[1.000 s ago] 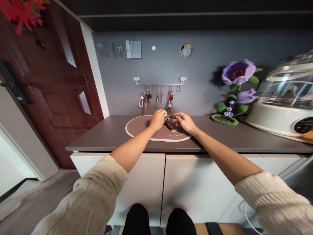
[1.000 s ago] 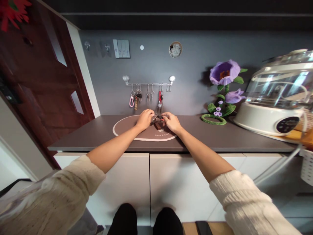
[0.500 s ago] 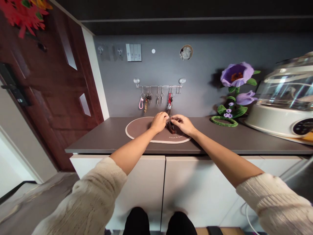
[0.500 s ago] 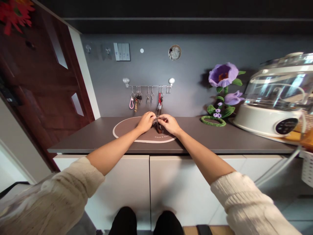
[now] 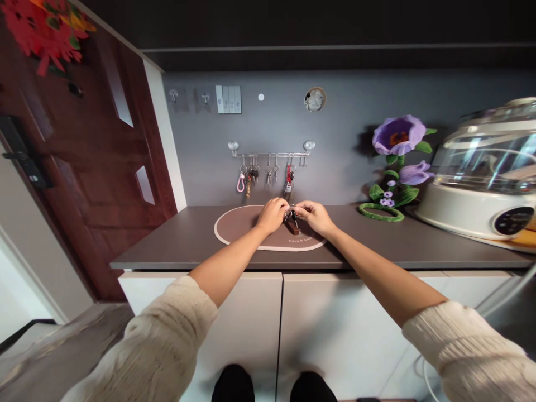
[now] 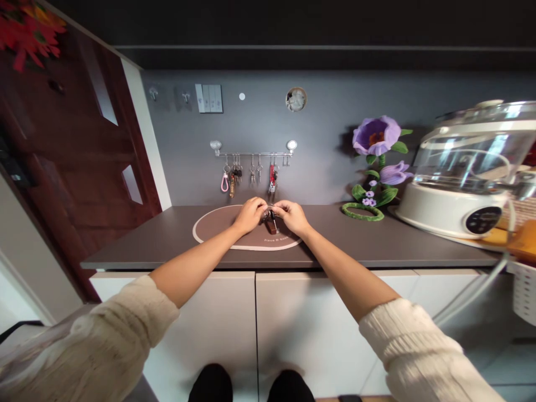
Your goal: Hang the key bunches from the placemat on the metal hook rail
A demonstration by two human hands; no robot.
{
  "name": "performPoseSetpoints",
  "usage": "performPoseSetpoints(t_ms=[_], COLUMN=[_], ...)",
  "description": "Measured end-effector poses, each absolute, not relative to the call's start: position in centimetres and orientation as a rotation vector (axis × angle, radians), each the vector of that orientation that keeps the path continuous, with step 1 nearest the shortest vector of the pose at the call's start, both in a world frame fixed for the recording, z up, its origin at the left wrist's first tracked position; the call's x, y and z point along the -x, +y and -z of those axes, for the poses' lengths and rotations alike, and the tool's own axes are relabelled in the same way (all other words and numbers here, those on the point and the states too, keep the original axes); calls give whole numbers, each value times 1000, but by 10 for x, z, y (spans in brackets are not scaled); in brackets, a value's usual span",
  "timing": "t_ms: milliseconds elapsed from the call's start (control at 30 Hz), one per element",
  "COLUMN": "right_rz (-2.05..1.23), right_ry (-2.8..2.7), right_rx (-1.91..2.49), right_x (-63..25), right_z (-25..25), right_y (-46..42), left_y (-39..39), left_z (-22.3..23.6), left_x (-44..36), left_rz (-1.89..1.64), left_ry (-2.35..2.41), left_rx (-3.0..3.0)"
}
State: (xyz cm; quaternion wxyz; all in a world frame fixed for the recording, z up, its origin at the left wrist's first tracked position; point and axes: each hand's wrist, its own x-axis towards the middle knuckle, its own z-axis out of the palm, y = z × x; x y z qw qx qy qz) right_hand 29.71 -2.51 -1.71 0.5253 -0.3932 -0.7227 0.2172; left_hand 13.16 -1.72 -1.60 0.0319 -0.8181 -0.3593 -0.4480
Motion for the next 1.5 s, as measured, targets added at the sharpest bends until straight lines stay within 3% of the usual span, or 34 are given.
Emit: performPoseSetpoints(t_ms=[433,1500], right_rz=[-703,-728], right_ry=[-1473,-1162], right_rx=[866,889], right_x=[-299,-297], right_z=[3,-71], right_y=[-32,35], left_y=[-8,-5], left_z=[21,24], left_x=[-129,-128], left_rz=[1418,1408], left_ry=[-1198,-1265], left_rx=[2435,2408])
